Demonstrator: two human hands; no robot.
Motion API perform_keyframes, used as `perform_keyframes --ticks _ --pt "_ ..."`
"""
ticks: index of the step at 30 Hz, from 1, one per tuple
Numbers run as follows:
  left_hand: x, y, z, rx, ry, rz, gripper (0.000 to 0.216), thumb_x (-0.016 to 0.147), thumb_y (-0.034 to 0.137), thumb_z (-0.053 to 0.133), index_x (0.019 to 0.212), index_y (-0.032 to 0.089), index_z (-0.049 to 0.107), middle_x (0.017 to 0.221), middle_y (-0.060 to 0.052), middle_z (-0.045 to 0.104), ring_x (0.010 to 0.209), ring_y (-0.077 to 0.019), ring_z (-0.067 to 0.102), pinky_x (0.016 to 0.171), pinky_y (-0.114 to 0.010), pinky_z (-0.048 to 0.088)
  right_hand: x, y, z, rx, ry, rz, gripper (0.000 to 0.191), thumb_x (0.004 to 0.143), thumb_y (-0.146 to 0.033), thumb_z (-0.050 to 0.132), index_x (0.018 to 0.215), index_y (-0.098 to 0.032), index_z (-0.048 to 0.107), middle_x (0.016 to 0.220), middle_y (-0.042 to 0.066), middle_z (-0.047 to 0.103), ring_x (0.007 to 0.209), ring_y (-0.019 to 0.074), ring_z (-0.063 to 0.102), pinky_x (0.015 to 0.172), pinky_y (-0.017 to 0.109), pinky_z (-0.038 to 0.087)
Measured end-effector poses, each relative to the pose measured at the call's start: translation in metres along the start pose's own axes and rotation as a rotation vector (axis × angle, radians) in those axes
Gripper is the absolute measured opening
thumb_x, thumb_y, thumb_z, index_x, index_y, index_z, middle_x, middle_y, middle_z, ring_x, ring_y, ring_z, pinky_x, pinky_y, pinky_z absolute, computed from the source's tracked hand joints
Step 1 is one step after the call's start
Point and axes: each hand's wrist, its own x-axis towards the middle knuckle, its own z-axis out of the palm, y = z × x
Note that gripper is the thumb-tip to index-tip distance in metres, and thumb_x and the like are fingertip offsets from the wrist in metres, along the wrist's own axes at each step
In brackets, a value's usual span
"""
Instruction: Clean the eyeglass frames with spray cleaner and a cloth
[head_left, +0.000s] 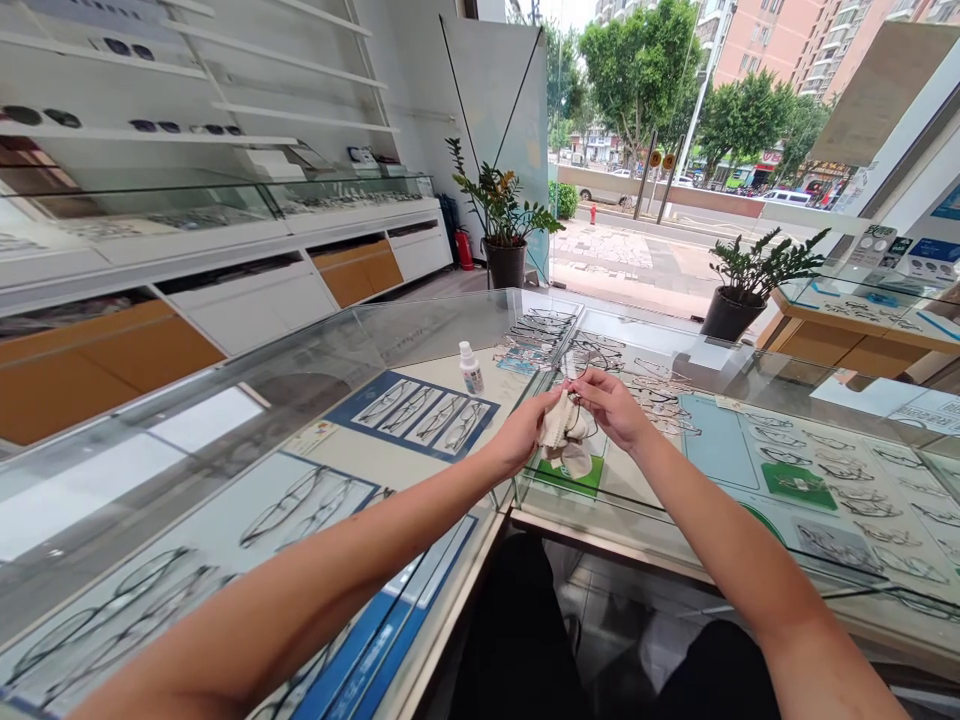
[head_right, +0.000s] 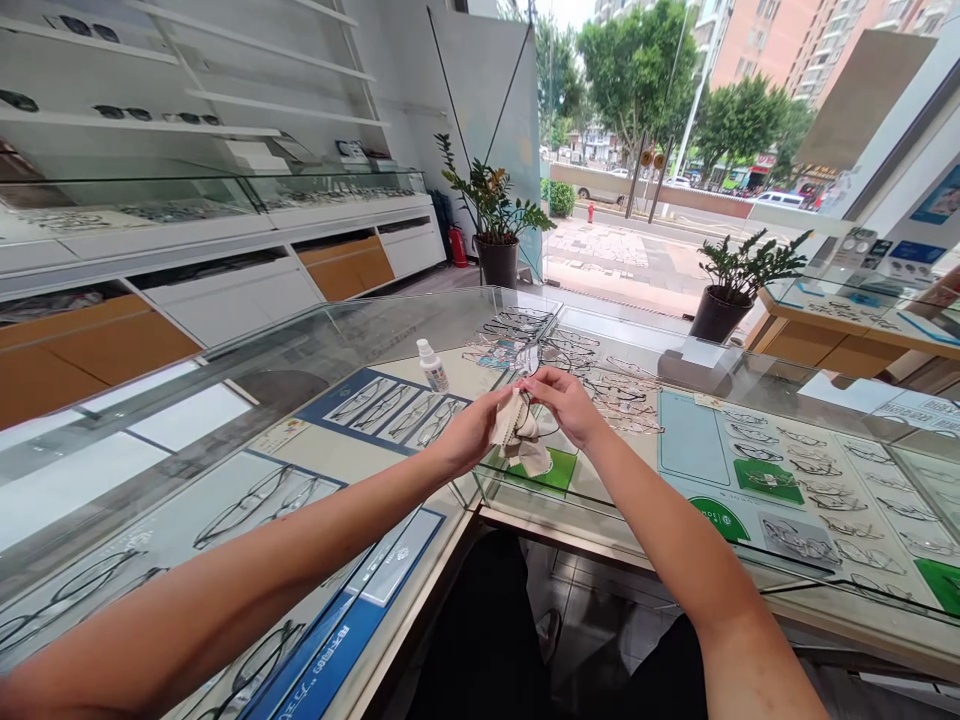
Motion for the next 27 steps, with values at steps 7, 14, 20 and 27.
perform_keyframes --ticks 7,14,20,27 --pt "-0.0028 0.0038 -0.0031 0.047 -0.13 -0.059 0.057 0.07 0.065 0.085 0.078 0.011 0.068 0.069 -0.005 0.069 0.062 -0.0143 0.06 0.062 -0.026 0.049 -0.0006 -0.0009 -0.0011 0.004 -0.005 -0.013 0.044 0.06 -0.053 0.096 0.069 -0.022 0.066 0.078 -0.001 0.07 0.076 0.0124 0.06 0.074 0.027 0.05" --pt "-0.0018 0.001 -0.0017 0.051 -0.199 -0.082 0.068 0.069 0.075 0.08 0.086 0.01 0.073 0.074 -0.008 0.073 0.073 -0.0186 0.067 0.073 -0.029 0.052 -0.0018 -0.0019 0.0001 0.023 0.004 0.014 0.044 0.059 -0.051 0.097 0.07 -0.021 0.067 0.073 -0.003 0.066 0.067 0.0102 0.055 0.067 0.024 0.047" --pt "-0.0022 0.0022 -0.0053 0.087 -0.227 -0.05 0.059 0.075 0.067 0.082 0.075 0.009 0.072 0.069 -0.007 0.071 0.064 -0.0148 0.062 0.067 -0.026 0.048 -0.0019 -0.0026 -0.0008 -0.009 -0.002 0.025 0.044 0.058 -0.052 0.096 0.07 -0.022 0.067 0.075 -0.002 0.068 0.071 0.0119 0.058 0.069 0.025 0.049" --pt "-0.0051 0.0061 -0.0052 0.154 -0.248 -0.094 0.054 0.067 0.058 0.091 0.082 0.009 0.071 0.073 -0.007 0.073 0.06 -0.0127 0.061 0.062 -0.024 0.046 -0.0042 -0.0045 -0.0009 -0.021 -0.05 0.037 0.042 0.061 -0.051 0.096 0.069 -0.022 0.066 0.081 0.0 0.072 0.081 0.0147 0.064 0.079 0.028 0.052"
